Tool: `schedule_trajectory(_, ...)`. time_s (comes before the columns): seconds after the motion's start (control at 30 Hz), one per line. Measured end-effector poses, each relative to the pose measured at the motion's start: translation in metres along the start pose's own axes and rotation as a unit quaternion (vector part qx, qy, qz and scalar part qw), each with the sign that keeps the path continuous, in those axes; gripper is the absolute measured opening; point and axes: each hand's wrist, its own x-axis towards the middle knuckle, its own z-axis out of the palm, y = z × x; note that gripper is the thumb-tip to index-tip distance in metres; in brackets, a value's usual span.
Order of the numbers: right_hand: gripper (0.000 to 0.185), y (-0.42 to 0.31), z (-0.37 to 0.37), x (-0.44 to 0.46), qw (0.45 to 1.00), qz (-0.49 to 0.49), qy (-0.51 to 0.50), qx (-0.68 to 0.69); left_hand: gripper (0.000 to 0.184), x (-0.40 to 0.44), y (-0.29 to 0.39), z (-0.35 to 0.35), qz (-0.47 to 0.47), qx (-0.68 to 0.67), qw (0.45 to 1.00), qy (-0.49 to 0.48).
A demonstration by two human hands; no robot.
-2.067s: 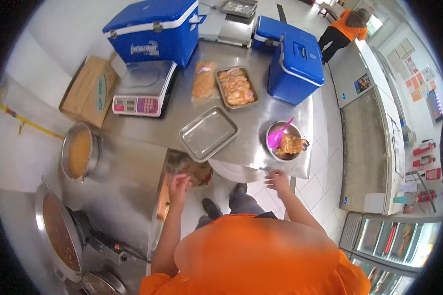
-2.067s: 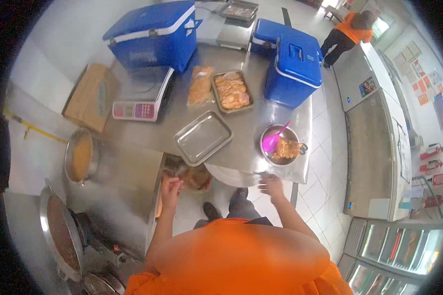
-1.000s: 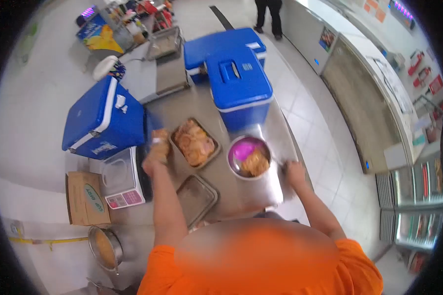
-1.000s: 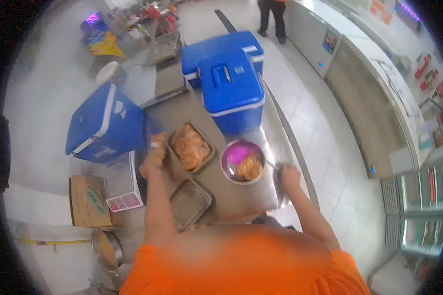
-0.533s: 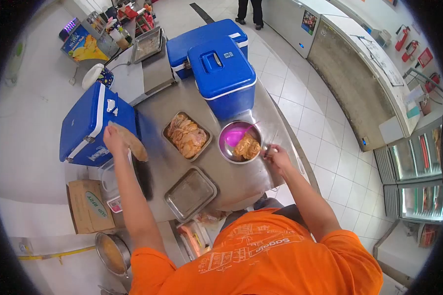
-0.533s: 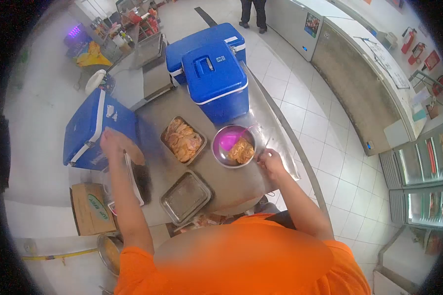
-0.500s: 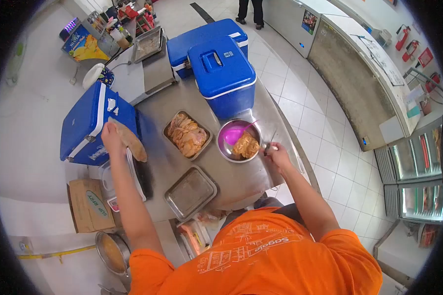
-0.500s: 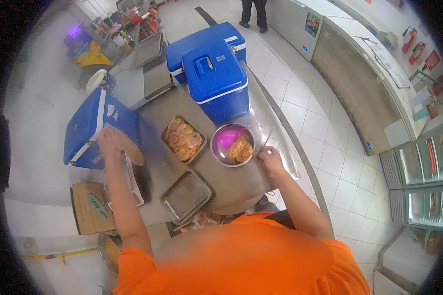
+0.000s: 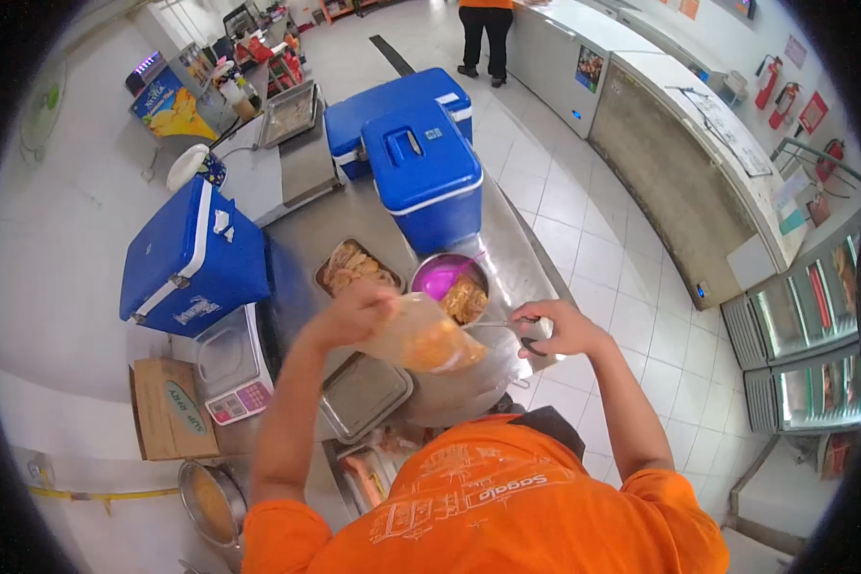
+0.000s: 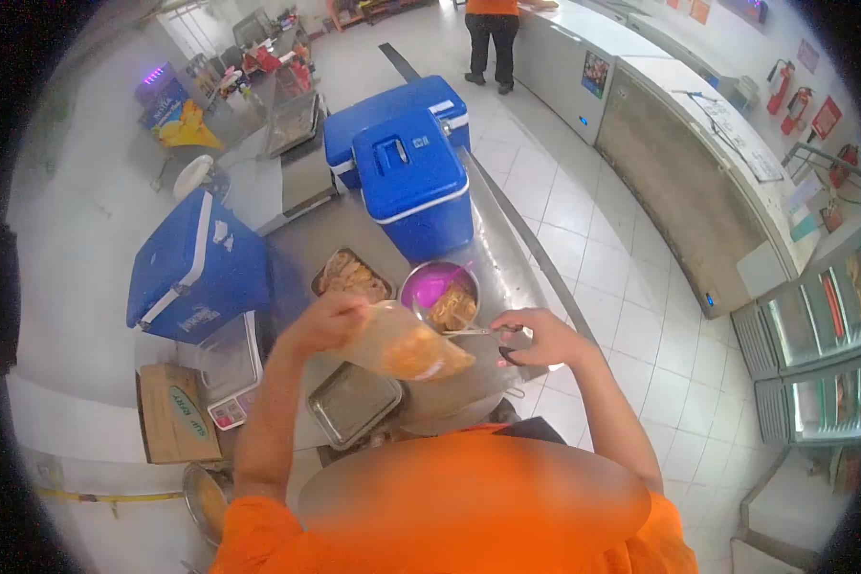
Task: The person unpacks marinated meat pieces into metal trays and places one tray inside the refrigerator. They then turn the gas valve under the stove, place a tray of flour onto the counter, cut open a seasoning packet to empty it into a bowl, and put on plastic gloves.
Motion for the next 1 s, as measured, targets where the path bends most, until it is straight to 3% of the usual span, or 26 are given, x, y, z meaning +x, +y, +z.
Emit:
schedule_trajectory(0.03,0.051,0.001,-0.002,0.0,0.999,-0.022,-0.029,0.0,0.024,0.015,-0.022,0.018,0.098,0.065,0.993,-0.032)
schedule_trajectory(0.13,0.055,0.007,0.003,-0.003,0.994,-0.058,-0.077,-0.055,0.025,0.033,-0.019,0.064,0.145,0.027,0.985,-0.093)
schedule_trajectory(0.2,0.056,0.01,0.008,0.0,0.987,-0.058,-0.085,-0.121,0.024,0.04,-0.022,0.087,0.123,-0.006,0.986,-0.116)
schedule_trajectory(0.33,0.056,0.01,0.017,-0.001,0.992,-0.062,-0.062,-0.09,0.027,0.047,-0.014,0.089,0.118,-0.028,0.985,-0.123)
schedule_trajectory(0.43,0.055,0.022,0.023,0.008,0.991,-0.095,-0.062,-0.07,0.031,0.043,0.009,0.086,0.044,0.071,0.99,-0.116)
schedule_trajectory(0.53,0.055,0.015,0.023,0.011,0.992,-0.084,-0.08,-0.054,0.027,0.043,0.015,0.096,0.106,0.234,0.965,-0.055)
schedule_trajectory(0.7,0.057,0.027,0.028,0.025,0.985,-0.119,-0.112,-0.058,0.016,0.054,-0.005,0.115,0.243,0.073,0.965,-0.064)
schedule_trajectory(0.8,0.055,0.01,0.023,0.032,0.983,-0.095,-0.155,-0.034,0.014,0.046,0.012,0.115,0.219,0.094,0.969,-0.07)
schedule_trajectory(0.87,0.055,0.009,0.021,0.043,0.976,-0.017,-0.203,-0.077,0.015,0.045,0.015,0.116,0.216,0.117,0.966,-0.077)
schedule_trajectory(1.0,0.045,0.003,0.029,0.05,0.982,-0.085,-0.155,-0.069,0.017,0.046,0.003,0.12,0.202,0.01,0.979,-0.02)
